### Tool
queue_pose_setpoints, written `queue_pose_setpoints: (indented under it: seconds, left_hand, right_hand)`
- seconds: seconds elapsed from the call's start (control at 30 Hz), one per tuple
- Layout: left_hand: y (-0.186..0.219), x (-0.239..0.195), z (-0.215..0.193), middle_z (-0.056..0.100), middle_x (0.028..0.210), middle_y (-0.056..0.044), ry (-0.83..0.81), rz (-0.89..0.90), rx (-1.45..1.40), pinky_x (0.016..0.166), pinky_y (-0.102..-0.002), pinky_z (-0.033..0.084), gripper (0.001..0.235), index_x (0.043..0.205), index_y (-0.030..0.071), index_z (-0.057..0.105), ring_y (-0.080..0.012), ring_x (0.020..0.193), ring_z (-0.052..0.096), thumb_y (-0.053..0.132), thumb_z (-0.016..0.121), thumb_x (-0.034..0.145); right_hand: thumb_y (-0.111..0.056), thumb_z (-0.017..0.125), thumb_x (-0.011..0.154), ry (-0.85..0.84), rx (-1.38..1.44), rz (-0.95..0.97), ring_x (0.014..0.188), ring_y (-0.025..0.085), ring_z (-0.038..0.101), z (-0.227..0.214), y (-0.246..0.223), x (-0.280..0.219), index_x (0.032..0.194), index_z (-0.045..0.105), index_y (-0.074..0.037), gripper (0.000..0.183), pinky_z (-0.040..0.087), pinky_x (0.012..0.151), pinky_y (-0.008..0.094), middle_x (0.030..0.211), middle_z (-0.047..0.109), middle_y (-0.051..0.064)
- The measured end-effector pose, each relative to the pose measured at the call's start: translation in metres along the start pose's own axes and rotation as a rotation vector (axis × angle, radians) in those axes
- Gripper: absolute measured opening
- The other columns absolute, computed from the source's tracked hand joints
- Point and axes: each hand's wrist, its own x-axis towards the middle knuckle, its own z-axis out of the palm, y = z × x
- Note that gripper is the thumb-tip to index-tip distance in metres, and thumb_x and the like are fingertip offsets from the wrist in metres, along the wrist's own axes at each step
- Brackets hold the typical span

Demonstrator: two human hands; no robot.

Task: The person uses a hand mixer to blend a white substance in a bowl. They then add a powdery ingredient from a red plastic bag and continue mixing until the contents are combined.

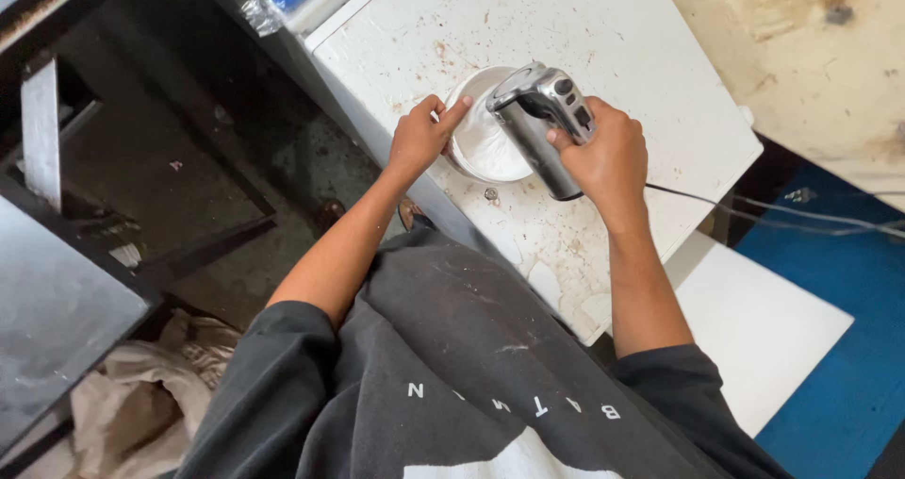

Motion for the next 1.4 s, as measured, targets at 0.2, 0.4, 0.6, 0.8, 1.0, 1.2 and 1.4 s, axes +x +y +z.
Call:
queue_pose_setpoints:
  seconds: [0.2, 0.4, 0.6, 0.8, 1.0, 1.2, 1.4]
  left_hand:
    - [0.006, -0.002, -0.001, 0.063, 0.052, -0.003, -0.012, -0.034, -0.052, 0.050, -0.026, 0.051, 0.056, 0.071, 0.014, 0.052, -0.0117, 0.050, 0.066, 0.066, 0.064, 0.087]
    - [0.005, -0.001, 0.000, 0.063, 0.052, -0.003, -0.015, -0.043, -0.029, 0.049, -0.027, 0.050, 0.055, 0.071, 0.014, 0.054, -0.0120, 0.049, 0.065, 0.065, 0.064, 0.088]
    - [0.002, -0.001, 0.001, 0.062, 0.052, -0.004, 0.006, -0.003, -0.056, 0.048, -0.027, 0.051, 0.055, 0.071, 0.013, 0.054, -0.0126, 0.048, 0.064, 0.064, 0.065, 0.088]
    - [0.002, -0.002, 0.002, 0.062, 0.051, -0.004, 0.017, -0.002, -0.086, 0.049, -0.028, 0.050, 0.056, 0.071, 0.012, 0.053, -0.0130, 0.048, 0.064, 0.064, 0.066, 0.087]
    - [0.001, 0.000, 0.004, 0.062, 0.051, -0.004, 0.010, -0.037, -0.082, 0.049, -0.026, 0.052, 0.054, 0.071, 0.014, 0.054, -0.0120, 0.047, 0.065, 0.064, 0.065, 0.088]
    - [-0.001, 0.001, 0.007, 0.062, 0.052, -0.005, 0.040, -0.019, -0.112, 0.045, -0.027, 0.047, 0.055, 0.071, 0.011, 0.052, -0.0129, 0.045, 0.062, 0.061, 0.067, 0.089]
    - [-0.001, 0.001, 0.008, 0.063, 0.054, -0.005, 0.051, -0.021, -0.154, 0.042, -0.026, 0.048, 0.052, 0.071, 0.011, 0.052, -0.0114, 0.045, 0.063, 0.058, 0.068, 0.089]
  right_hand:
    - [-0.023, 0.086, 0.077, 0.090, 0.037, -0.021, 0.069, 0.032, 0.073, -0.001, -0.009, -0.011, 0.108, 0.076, -0.008, 0.035, 0.055, 0.064, 0.042, 0.077, 0.074, 0.016]
    - [-0.024, 0.086, 0.078, 0.085, 0.038, 0.000, 0.071, 0.032, 0.073, -0.001, -0.008, -0.007, 0.103, 0.076, -0.007, 0.032, 0.055, 0.065, 0.042, 0.078, 0.074, 0.016]
    - [-0.026, 0.088, 0.078, 0.053, -0.003, 0.058, 0.071, 0.033, 0.073, -0.003, -0.004, 0.000, 0.097, 0.074, -0.004, 0.033, 0.054, 0.065, 0.044, 0.077, 0.073, 0.018]
    - [-0.024, 0.089, 0.076, 0.084, 0.058, 0.038, 0.068, 0.030, 0.072, -0.004, 0.002, 0.006, 0.095, 0.075, -0.005, 0.030, 0.053, 0.063, 0.041, 0.076, 0.073, 0.017]
    - [-0.023, 0.088, 0.077, 0.045, 0.097, 0.081, 0.067, 0.028, 0.072, -0.005, 0.007, 0.012, 0.093, 0.074, -0.005, 0.028, 0.053, 0.063, 0.040, 0.077, 0.073, 0.016]
    - [-0.022, 0.086, 0.079, -0.006, 0.112, -0.022, 0.066, 0.028, 0.073, 0.000, 0.018, 0.009, 0.096, 0.076, -0.005, 0.026, 0.055, 0.064, 0.040, 0.079, 0.074, 0.017]
    - [-0.026, 0.085, 0.077, -0.209, 0.168, -0.051, 0.068, 0.021, 0.074, 0.000, 0.048, 0.018, 0.099, 0.074, -0.005, 0.032, 0.059, 0.061, 0.035, 0.082, 0.075, 0.014]
